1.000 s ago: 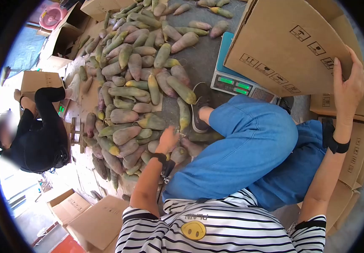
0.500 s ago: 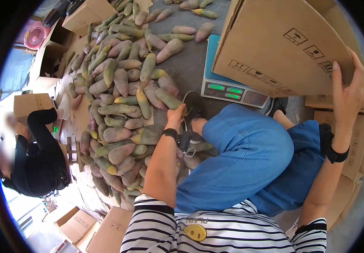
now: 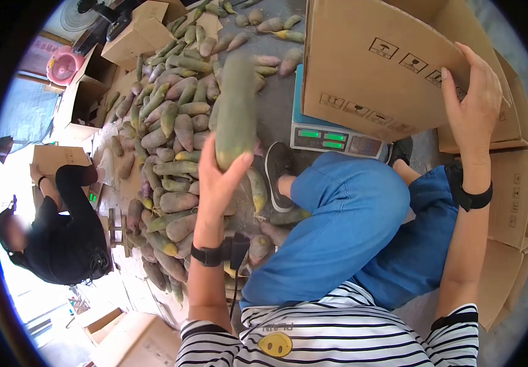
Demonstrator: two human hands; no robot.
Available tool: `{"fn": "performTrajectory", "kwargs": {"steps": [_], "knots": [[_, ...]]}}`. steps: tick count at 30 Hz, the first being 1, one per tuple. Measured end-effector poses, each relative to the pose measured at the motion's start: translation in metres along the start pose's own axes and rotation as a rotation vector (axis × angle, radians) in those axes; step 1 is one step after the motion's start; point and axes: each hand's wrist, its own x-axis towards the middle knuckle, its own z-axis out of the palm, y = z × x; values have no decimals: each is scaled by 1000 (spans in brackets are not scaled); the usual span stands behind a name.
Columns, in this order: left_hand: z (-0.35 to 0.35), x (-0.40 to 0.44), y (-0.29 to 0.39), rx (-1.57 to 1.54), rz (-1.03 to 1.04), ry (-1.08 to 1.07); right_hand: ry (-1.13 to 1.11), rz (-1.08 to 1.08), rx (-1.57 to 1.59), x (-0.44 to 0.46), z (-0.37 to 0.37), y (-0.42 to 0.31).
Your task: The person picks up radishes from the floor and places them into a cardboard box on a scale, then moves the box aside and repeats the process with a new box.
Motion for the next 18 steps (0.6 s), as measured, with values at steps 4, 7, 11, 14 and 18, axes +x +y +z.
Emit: {"fn": "performTrajectory", "kwargs": {"steps": [4, 7, 11, 14, 18], "knots": [[52, 54, 115, -75, 401, -81, 5, -4, -14, 0, -1, 0], [91, 102, 160, -134, 631, -276, 13, 1, 1, 0, -1, 0], [106, 68, 183, -222, 617, -60, 23, -45, 14, -5, 3, 9], [78, 85, 85, 130, 490, -13, 10, -53, 0, -3, -1, 6], [12, 32, -112, 550, -46, -222, -51, -40, -52, -2, -1, 5]]}}
